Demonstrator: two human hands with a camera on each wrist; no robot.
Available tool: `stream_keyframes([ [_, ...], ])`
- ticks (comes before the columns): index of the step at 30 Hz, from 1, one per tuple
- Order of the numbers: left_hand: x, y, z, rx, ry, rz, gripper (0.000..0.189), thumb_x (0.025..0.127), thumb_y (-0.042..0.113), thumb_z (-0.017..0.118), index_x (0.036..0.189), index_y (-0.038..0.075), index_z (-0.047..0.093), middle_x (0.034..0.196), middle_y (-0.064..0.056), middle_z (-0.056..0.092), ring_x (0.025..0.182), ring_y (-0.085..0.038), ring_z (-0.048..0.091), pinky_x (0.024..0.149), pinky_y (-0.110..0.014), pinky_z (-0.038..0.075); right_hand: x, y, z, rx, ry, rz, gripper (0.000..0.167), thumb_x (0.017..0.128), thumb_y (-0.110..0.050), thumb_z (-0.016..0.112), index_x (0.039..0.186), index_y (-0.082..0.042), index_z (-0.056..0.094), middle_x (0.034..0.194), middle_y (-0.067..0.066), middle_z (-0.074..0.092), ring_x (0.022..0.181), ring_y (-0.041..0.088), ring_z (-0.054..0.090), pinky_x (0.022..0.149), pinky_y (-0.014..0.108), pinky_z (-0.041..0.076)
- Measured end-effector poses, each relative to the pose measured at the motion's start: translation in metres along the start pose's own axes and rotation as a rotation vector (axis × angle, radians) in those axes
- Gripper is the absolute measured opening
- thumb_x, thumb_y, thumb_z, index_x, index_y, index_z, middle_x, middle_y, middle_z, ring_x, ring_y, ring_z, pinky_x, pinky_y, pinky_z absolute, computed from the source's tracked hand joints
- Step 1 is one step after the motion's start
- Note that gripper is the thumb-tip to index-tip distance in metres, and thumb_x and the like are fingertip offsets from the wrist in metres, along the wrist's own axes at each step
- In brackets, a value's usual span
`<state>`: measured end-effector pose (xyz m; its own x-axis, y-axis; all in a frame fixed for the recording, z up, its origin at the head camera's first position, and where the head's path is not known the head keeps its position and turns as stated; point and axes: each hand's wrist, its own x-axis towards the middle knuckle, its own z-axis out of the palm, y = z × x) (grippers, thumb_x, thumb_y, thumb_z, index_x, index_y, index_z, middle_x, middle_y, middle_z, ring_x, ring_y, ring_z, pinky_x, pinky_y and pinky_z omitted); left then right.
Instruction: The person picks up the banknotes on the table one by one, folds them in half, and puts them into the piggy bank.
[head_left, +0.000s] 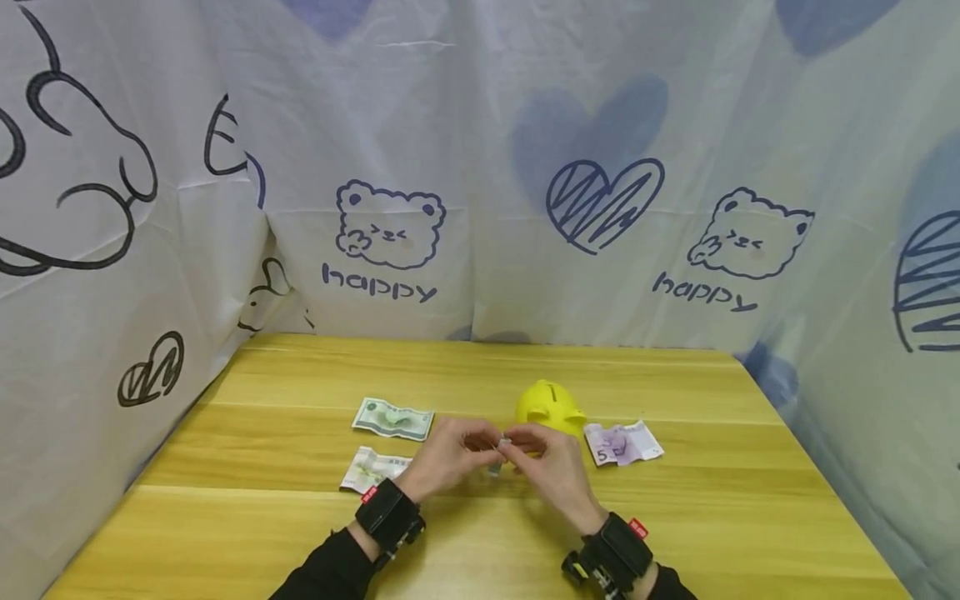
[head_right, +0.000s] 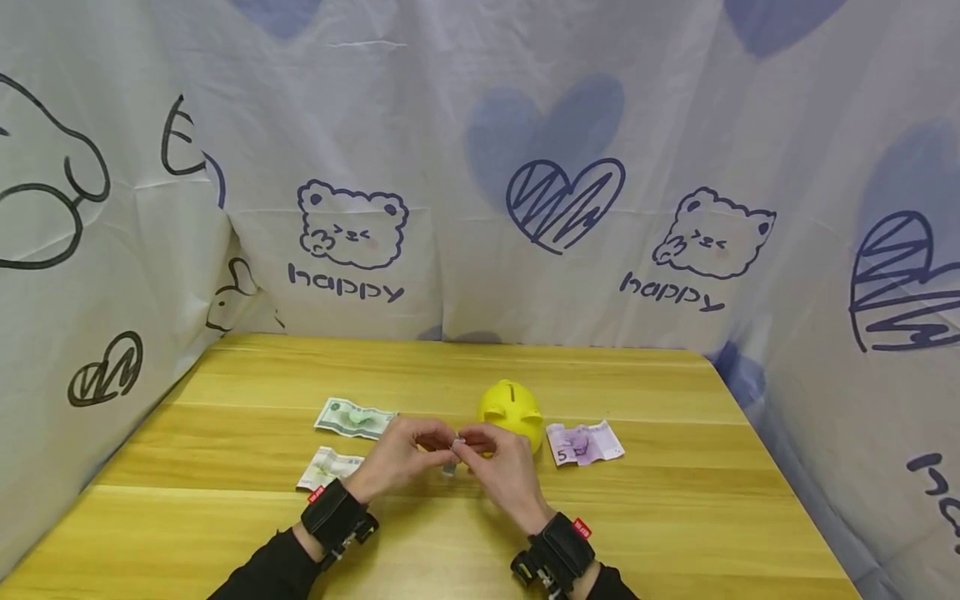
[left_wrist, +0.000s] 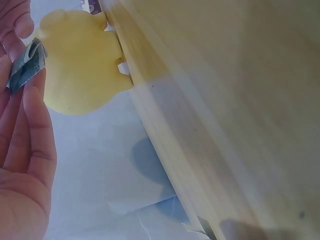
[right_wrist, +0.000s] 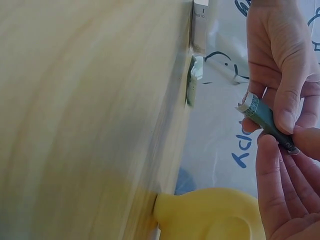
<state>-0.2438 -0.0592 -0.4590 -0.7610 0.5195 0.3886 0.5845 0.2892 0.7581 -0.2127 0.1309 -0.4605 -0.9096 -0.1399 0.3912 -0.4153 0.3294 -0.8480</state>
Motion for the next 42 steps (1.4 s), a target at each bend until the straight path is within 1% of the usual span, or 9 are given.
stream_keyframes([
  [4,0.0,0.0,0.0,0.023,-0.003,0.01,0.011,0.088,0.013,0.074,0.098,0.017,0.075,0.092,0.003,0.075,0.08,-0.004,0.069,0.071,-0.023,0.056,0.0,0.0,0.0,-0.022,0.025,-0.019,0.015,0.087,-0.015,0.075,0.101,-0.008,0.075,0.091,0.009,0.076,0.073,0.012,0.071,0.056,0.024,0.057],
  [10,0.001,0.002,0.001,0.091,-0.017,0.002,0.016,0.091,0.013,0.07,0.107,0.015,0.073,0.099,0.002,0.075,0.086,-0.006,0.069,0.074,-0.022,0.055,0.001,-0.001,0.001,-0.012,0.062,0.018,0.013,0.086,-0.011,0.075,0.098,-0.008,0.076,0.089,0.009,0.076,0.072,0.017,0.072,0.054,0.023,0.056],
  [13,0.001,0.003,0.001,0.099,-0.006,-0.003,0.018,0.091,0.012,0.07,0.108,0.016,0.07,0.1,0.0,0.075,0.089,-0.008,0.07,0.074,-0.022,0.055,0.002,-0.005,0.002,0.005,0.077,0.035,0.014,0.085,-0.005,0.075,0.098,-0.004,0.075,0.089,0.012,0.075,0.074,0.026,0.072,0.055,0.029,0.057],
  [16,0.002,0.004,0.001,0.081,0.006,-0.009,0.019,0.09,0.011,0.071,0.108,0.016,0.067,0.1,0.0,0.075,0.089,-0.009,0.071,0.074,-0.023,0.055,0.0,-0.017,0.0,0.009,0.077,0.036,0.014,0.085,0.001,0.073,0.099,0.002,0.073,0.09,0.018,0.074,0.075,0.033,0.071,0.055,0.036,0.058],
  [22,0.002,0.004,0.0,0.054,0.008,-0.011,0.015,0.09,0.011,0.071,0.105,0.014,0.069,0.097,-0.001,0.075,0.085,-0.009,0.07,0.073,-0.023,0.055,-0.003,-0.039,-0.005,0.016,0.055,0.031,0.013,0.086,0.005,0.07,0.099,0.009,0.071,0.092,0.023,0.073,0.076,0.037,0.07,0.058,0.042,0.058],
  [28,0.002,0.003,-0.001,0.08,-0.021,-0.032,0.017,0.09,0.013,0.071,0.107,0.014,0.072,0.098,0.001,0.075,0.085,-0.007,0.069,0.073,-0.022,0.055,-0.003,-0.039,-0.005,0.045,0.07,0.038,0.014,0.085,0.006,0.07,0.099,0.01,0.07,0.092,0.023,0.072,0.078,0.039,0.07,0.059,0.043,0.058],
  [34,0.003,0.003,-0.002,0.087,-0.069,-0.065,0.02,0.091,0.009,0.069,0.111,0.014,0.067,0.101,-0.003,0.074,0.09,-0.009,0.07,0.078,-0.021,0.055,-0.001,-0.034,-0.003,0.052,0.102,0.063,0.014,0.085,0.005,0.071,0.098,0.009,0.071,0.09,0.021,0.073,0.081,0.037,0.071,0.06,0.036,0.059],
  [39,0.002,0.003,-0.002,0.065,-0.058,-0.076,0.014,0.091,0.007,0.068,0.103,0.014,0.065,0.096,-0.001,0.072,0.088,-0.009,0.069,0.078,-0.021,0.055,-0.001,-0.036,-0.002,0.044,0.113,0.089,0.013,0.086,0.005,0.071,0.099,0.005,0.071,0.09,0.018,0.073,0.081,0.034,0.071,0.061,0.035,0.059],
  [42,0.002,0.003,-0.002,0.059,-0.033,-0.057,0.009,0.09,0.006,0.069,0.096,0.013,0.066,0.092,0.001,0.071,0.085,-0.008,0.069,0.076,-0.022,0.055,-0.001,-0.039,-0.002,0.038,0.109,0.106,0.015,0.086,0.004,0.071,0.1,0.003,0.071,0.09,0.019,0.073,0.081,0.035,0.07,0.061,0.04,0.059],
])
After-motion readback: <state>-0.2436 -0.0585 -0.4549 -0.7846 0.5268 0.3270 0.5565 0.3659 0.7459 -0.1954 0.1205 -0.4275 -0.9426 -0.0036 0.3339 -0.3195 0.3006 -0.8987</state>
